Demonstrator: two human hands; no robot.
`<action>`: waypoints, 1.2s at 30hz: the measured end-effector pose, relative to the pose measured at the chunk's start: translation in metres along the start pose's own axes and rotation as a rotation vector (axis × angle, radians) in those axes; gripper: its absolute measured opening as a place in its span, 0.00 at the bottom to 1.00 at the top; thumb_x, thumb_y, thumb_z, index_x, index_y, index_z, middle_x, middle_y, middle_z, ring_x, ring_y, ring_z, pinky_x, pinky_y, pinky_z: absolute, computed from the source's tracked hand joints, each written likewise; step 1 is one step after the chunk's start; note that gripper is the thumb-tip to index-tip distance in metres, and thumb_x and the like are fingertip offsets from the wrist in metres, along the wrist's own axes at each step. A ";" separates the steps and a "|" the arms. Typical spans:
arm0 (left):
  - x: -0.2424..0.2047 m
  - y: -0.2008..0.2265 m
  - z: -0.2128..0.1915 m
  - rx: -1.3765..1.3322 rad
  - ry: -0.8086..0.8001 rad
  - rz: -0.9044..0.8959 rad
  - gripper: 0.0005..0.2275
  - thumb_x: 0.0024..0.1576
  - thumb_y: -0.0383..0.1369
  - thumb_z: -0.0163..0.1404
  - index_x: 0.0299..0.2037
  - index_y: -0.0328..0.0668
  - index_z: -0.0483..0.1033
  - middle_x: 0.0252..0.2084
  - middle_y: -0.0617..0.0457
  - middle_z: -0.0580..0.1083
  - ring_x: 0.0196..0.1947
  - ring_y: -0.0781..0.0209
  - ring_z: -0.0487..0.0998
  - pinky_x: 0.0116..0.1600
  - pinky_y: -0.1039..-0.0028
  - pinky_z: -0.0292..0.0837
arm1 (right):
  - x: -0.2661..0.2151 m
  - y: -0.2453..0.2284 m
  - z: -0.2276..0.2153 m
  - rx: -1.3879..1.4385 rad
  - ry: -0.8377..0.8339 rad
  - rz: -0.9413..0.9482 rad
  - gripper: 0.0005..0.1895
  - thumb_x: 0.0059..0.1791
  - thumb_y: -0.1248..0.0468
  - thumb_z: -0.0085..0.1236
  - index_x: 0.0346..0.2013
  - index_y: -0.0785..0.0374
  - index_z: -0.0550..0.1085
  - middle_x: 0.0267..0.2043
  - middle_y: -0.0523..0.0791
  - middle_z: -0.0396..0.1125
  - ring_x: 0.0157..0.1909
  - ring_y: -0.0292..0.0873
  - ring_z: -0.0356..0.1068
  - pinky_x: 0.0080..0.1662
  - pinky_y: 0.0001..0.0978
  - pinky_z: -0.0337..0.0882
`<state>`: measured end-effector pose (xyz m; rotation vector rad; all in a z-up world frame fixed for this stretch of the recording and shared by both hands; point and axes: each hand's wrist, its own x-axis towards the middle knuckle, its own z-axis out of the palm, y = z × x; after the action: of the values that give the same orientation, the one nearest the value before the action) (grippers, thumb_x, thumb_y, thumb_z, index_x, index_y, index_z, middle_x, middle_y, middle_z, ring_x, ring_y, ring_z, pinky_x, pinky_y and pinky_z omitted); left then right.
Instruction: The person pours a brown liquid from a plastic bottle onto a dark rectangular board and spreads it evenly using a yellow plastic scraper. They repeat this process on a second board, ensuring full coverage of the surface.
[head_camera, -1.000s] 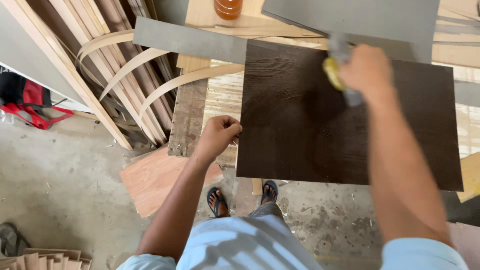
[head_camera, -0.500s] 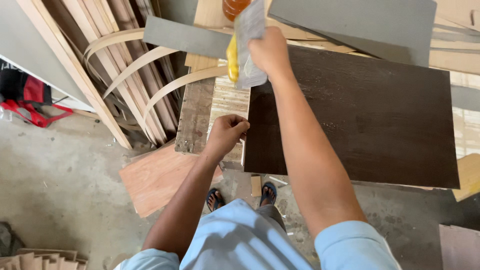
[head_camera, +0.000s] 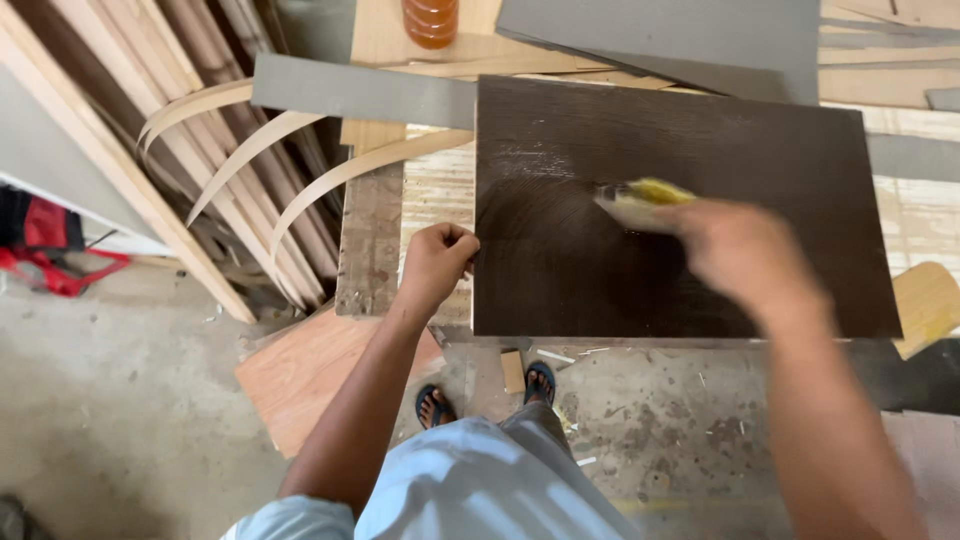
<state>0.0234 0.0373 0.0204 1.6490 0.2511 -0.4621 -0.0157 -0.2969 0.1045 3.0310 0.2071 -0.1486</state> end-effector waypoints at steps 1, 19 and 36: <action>0.002 -0.004 0.001 0.007 0.018 0.023 0.05 0.52 0.28 0.49 0.25 0.37 0.75 0.19 0.51 0.73 0.20 0.67 0.71 0.28 0.76 0.66 | 0.001 0.003 -0.015 0.028 0.073 0.004 0.24 0.49 0.65 0.48 0.60 0.47 0.74 0.57 0.42 0.71 0.50 0.53 0.73 0.43 0.51 0.74; 0.003 -0.028 -0.002 -0.148 -0.014 0.102 0.07 0.55 0.28 0.53 0.35 0.29 0.77 0.27 0.45 0.76 0.24 0.62 0.76 0.32 0.74 0.76 | 0.081 -0.097 -0.028 0.196 -0.117 0.324 0.19 0.46 0.58 0.49 0.30 0.73 0.78 0.30 0.63 0.72 0.35 0.69 0.73 0.35 0.60 0.70; -0.045 -0.059 -0.007 -0.275 -0.147 -0.006 0.05 0.55 0.28 0.57 0.31 0.32 0.79 0.22 0.47 0.75 0.21 0.65 0.74 0.29 0.80 0.71 | 0.019 -0.101 -0.087 1.041 0.214 0.143 0.15 0.50 0.61 0.57 0.52 0.52 0.77 0.52 0.40 0.75 0.52 0.35 0.75 0.52 0.29 0.71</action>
<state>-0.0406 0.0570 -0.0125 1.3398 0.2006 -0.5267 -0.0036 -0.1853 0.1794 4.0808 -0.1301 0.1329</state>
